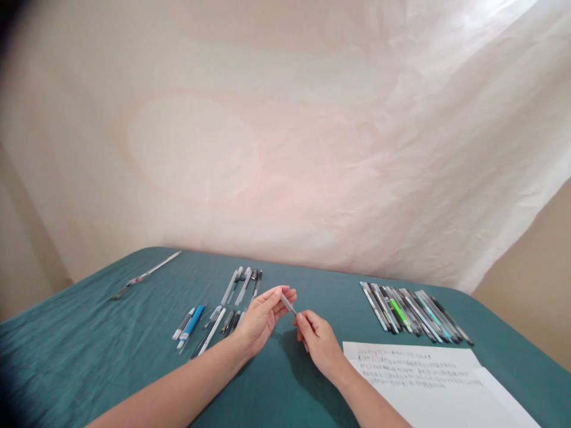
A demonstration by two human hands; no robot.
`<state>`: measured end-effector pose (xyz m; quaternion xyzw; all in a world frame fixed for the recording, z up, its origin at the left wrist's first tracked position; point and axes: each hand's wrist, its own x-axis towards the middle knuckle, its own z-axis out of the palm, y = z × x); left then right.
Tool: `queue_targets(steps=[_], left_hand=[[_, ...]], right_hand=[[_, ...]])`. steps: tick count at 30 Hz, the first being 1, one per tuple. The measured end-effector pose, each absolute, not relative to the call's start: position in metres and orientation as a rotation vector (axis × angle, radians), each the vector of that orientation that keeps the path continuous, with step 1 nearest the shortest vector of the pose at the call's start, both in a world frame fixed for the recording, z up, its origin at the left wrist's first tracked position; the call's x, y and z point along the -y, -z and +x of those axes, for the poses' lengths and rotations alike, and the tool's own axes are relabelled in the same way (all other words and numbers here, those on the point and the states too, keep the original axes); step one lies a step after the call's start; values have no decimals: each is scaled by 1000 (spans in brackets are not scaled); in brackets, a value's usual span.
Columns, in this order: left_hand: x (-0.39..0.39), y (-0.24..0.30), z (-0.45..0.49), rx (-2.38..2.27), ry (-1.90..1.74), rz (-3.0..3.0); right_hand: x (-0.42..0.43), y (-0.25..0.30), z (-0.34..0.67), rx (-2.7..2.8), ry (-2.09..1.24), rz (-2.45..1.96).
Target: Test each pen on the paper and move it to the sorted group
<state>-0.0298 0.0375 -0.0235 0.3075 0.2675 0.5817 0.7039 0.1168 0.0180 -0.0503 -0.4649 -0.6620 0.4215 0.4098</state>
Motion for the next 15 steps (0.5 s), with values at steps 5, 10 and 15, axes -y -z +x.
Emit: queue_targets(steps=[5, 10, 15], left_hand=[[-36, 20, -30, -581, -1285, 704], [-34, 19, -28, -585, -1284, 715], [-28, 24, -21, -583, -1218, 750]], right_hand=[[-19, 50, 119, 1639, -1123, -1157], [-19, 50, 120, 1597, -1190, -1144], [-19, 52, 118, 1498, -1197, -1104]])
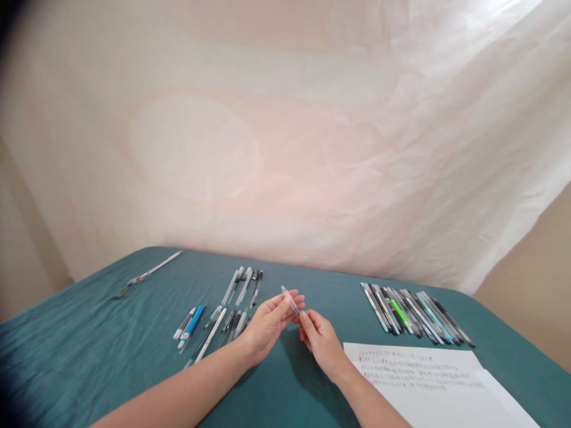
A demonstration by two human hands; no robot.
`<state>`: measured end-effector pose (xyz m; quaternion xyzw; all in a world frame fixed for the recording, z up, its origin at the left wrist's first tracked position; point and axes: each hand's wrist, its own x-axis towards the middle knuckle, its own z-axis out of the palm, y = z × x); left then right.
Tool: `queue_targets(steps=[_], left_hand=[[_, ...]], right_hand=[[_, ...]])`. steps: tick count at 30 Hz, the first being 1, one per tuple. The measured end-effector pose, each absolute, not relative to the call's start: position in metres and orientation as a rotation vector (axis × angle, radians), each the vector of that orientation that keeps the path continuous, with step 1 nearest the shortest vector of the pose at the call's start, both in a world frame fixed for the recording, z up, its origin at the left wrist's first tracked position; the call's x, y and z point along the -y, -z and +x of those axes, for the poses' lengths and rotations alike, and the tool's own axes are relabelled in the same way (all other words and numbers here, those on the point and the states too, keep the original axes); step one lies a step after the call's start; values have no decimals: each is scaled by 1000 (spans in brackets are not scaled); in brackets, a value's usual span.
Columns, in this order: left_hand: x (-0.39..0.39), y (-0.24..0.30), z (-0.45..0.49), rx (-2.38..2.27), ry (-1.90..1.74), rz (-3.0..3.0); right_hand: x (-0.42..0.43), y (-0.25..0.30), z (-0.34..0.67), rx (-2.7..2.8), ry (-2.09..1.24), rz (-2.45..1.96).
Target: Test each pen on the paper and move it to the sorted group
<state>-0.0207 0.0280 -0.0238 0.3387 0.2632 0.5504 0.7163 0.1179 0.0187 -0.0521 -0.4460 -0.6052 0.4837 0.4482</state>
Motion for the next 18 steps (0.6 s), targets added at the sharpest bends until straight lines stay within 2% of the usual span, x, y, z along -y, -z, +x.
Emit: queue_targets(steps=[10, 18], left_hand=[[-50, 22, -35, -608, -1357, 398], [-45, 21, -31, -611, -1328, 323]], right_hand=[[-17, 42, 123, 1180, -1598, -767], [-15, 43, 130, 1094, -1731, -644]])
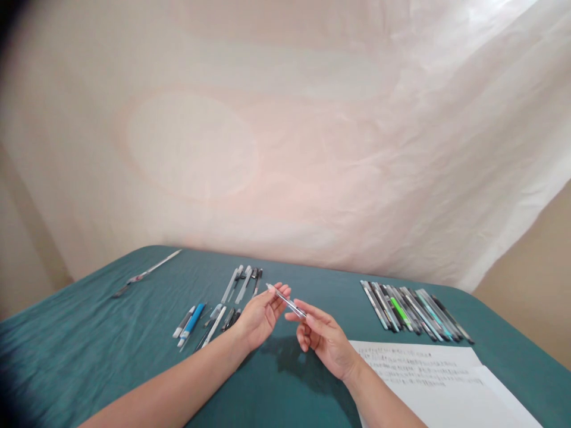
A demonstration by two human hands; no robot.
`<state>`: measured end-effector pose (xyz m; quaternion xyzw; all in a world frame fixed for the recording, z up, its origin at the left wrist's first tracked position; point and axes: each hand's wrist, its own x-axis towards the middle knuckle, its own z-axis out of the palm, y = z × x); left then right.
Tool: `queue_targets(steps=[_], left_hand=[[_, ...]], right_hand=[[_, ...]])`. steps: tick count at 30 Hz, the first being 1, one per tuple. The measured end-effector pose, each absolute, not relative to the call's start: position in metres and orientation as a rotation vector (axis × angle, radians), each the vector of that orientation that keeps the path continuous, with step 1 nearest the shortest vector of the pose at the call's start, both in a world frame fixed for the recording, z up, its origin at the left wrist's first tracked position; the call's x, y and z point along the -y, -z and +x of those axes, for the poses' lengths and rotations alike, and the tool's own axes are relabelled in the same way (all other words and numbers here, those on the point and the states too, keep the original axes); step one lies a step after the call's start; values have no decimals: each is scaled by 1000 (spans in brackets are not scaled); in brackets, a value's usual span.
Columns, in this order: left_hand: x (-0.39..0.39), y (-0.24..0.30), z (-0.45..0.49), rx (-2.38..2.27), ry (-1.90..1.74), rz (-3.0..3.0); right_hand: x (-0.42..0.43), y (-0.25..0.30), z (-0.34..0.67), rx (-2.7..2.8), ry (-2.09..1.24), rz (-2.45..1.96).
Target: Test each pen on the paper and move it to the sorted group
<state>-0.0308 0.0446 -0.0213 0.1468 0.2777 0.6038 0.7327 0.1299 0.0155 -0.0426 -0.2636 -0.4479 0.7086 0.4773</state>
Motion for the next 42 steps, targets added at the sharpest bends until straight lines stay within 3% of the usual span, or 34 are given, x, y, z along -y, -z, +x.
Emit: queue_targets(steps=[19, 31, 42], left_hand=[[-43, 24, -29, -562, -1303, 367], [-22, 24, -12, -523, -1212, 521], [-15, 24, -8, -485, -1169, 750]], right_hand=[[-19, 43, 130, 1030, -1764, -588], [-4, 42, 117, 1616, -977, -971], [-7, 33, 121, 1626, -856, -975]])
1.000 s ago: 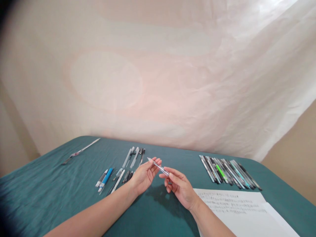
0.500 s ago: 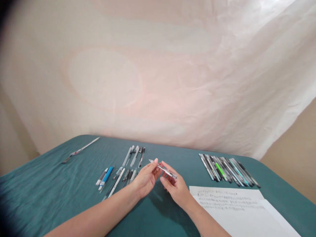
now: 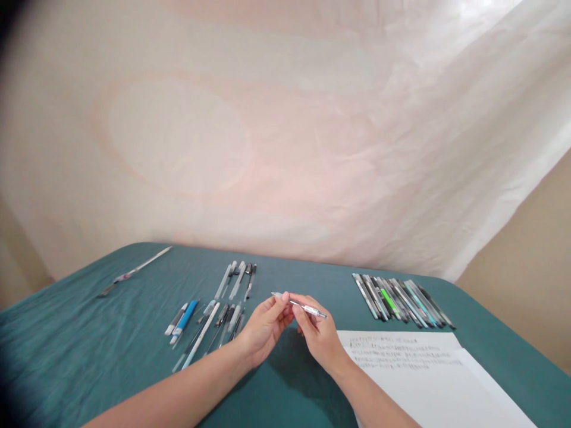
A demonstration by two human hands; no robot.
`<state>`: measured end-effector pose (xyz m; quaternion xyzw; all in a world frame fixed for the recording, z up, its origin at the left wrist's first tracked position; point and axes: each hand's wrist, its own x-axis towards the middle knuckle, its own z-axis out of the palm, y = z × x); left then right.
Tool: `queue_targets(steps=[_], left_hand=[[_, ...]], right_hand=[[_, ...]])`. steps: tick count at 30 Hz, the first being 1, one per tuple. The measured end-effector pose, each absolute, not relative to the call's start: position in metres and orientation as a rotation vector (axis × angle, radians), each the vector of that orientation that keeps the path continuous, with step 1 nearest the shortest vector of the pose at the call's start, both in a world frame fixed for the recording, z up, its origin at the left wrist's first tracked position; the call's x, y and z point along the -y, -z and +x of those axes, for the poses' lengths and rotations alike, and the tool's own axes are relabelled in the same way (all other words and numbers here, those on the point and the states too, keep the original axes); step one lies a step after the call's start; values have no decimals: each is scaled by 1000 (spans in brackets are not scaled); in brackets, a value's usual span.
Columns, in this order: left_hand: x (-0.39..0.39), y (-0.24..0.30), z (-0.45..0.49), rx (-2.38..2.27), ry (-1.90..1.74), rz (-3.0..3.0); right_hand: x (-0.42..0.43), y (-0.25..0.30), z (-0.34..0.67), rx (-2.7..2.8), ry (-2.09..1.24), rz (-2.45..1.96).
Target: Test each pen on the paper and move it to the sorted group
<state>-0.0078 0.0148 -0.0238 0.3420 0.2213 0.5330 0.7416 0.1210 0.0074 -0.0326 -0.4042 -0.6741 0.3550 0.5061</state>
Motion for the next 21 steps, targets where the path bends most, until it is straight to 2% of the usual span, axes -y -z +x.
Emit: queue_targets(steps=[5, 8, 13, 17, 21], left_hand=[[-8, 27, -4, -672, -1157, 872], [8, 21, -3, -774, -1020, 1289], [40, 5, -4, -583, -682, 2177], [47, 7, -2, -466, -439, 2452], [43, 12, 1, -425, -299, 2566]], right_hand=[[-12, 23, 130, 1639, -764, -1008], [-14, 14, 145, 1568, -751, -1060], [-2, 14, 193, 1474, -717, -1231], [23, 28, 245, 1398, -639, -1446], [44, 38, 281, 1270, -750, -1508]])
